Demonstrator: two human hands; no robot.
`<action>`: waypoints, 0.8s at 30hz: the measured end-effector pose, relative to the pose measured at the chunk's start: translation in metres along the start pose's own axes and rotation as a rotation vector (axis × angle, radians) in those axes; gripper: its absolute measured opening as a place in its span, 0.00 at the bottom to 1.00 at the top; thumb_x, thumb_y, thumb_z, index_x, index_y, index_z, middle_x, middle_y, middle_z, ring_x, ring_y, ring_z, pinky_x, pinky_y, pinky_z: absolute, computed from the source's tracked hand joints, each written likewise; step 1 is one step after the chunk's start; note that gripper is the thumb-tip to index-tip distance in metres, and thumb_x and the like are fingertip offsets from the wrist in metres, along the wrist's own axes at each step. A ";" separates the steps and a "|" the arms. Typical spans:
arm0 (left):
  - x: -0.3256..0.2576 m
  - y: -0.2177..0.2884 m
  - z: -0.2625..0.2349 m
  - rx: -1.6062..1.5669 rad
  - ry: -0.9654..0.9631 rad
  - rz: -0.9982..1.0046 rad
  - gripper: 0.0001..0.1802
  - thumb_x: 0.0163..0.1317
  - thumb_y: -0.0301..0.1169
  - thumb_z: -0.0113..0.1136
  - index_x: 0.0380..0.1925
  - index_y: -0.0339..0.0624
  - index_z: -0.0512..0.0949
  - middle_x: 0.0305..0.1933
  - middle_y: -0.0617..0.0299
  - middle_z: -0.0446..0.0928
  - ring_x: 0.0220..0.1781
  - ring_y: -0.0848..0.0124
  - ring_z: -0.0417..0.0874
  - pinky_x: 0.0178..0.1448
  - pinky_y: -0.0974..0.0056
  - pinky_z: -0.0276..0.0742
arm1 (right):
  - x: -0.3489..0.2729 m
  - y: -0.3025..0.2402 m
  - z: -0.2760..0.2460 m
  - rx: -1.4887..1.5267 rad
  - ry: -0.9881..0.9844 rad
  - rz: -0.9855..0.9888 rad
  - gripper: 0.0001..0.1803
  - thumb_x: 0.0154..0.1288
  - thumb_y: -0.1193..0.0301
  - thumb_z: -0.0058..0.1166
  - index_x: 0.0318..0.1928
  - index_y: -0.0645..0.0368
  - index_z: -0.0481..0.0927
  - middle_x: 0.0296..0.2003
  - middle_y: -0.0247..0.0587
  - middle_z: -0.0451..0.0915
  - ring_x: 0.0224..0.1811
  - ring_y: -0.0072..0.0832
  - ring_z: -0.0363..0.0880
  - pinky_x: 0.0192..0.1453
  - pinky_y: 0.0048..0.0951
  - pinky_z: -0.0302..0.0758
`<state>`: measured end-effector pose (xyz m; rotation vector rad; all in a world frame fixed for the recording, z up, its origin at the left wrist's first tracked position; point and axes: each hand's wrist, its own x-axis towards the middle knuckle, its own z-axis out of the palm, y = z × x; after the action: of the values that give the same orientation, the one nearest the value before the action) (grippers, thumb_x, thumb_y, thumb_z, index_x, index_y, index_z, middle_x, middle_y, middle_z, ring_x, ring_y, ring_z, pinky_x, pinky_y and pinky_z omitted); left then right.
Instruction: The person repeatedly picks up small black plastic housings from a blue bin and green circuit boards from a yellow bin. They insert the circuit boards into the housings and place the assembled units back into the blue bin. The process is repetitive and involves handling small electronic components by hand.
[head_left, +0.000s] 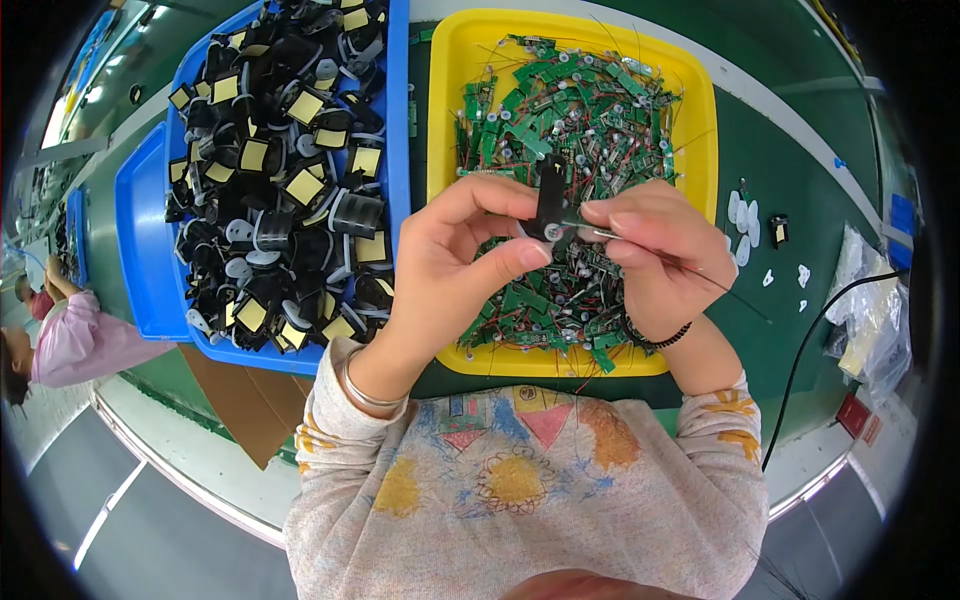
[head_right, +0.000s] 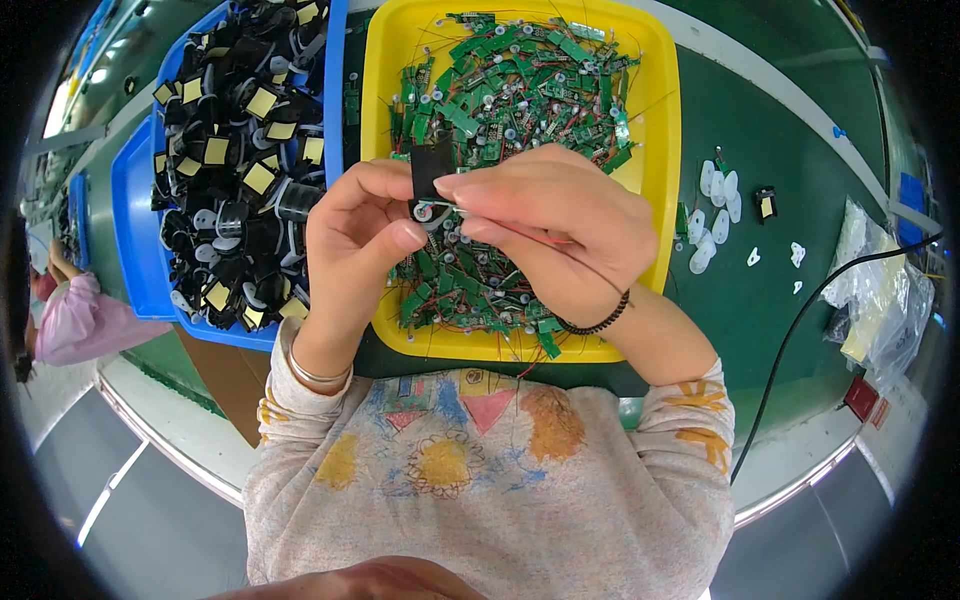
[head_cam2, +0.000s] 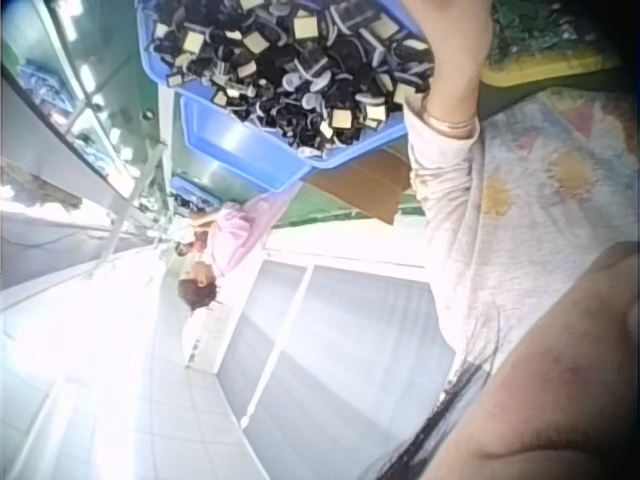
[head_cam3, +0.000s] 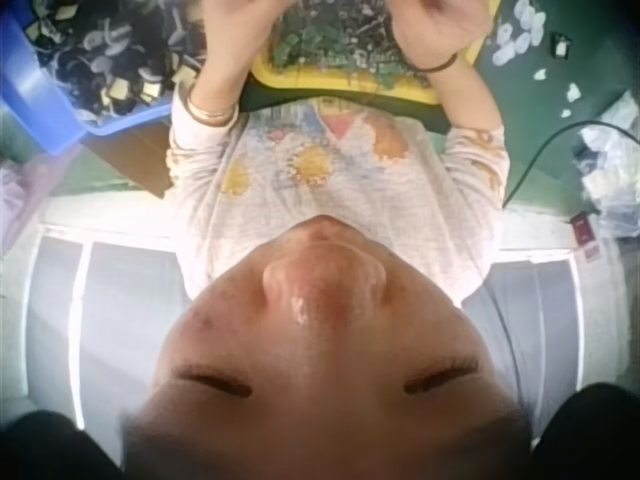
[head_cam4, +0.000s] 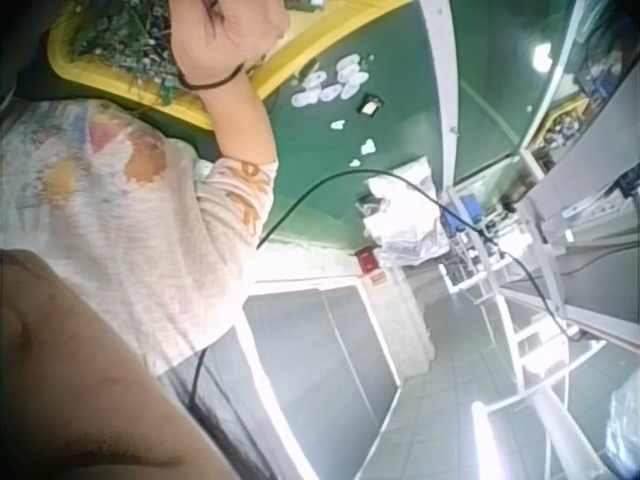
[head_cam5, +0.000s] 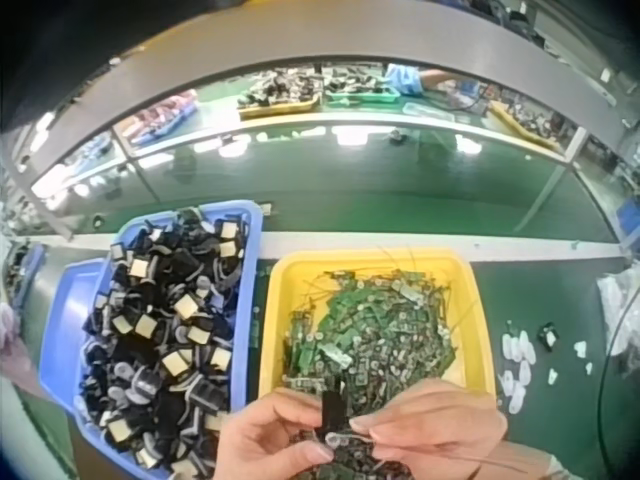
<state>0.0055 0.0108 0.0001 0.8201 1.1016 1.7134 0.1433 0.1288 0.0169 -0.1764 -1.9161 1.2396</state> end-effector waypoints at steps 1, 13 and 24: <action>0.000 0.000 0.001 -0.014 0.001 0.000 0.14 0.50 0.17 0.61 0.38 0.32 0.72 0.43 0.57 0.72 0.45 0.72 0.75 0.51 0.67 0.72 | 0.001 0.000 -0.001 -0.055 -0.029 -0.038 0.11 0.46 0.82 0.59 0.35 0.65 0.79 0.32 0.45 0.81 0.30 0.31 0.79 0.32 0.26 0.75; -0.002 -0.003 0.001 -0.078 0.114 0.064 0.13 0.52 0.16 0.59 0.38 0.33 0.71 0.44 0.57 0.71 0.46 0.72 0.74 0.50 0.68 0.72 | 0.001 0.005 0.001 -0.346 -0.133 -0.351 0.13 0.43 0.80 0.59 0.35 0.64 0.79 0.35 0.46 0.80 0.29 0.33 0.80 0.31 0.25 0.78; -0.003 0.001 0.005 0.025 0.121 0.081 0.12 0.56 0.17 0.54 0.41 0.32 0.70 0.45 0.57 0.70 0.46 0.74 0.73 0.49 0.69 0.71 | 0.000 -0.002 0.006 -0.248 -0.097 -0.099 0.10 0.45 0.80 0.61 0.32 0.63 0.79 0.30 0.42 0.81 0.27 0.30 0.80 0.29 0.23 0.76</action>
<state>0.0102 0.0096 0.0025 0.7942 1.1876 1.8398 0.1395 0.1240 0.0175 -0.1503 -2.1338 0.9587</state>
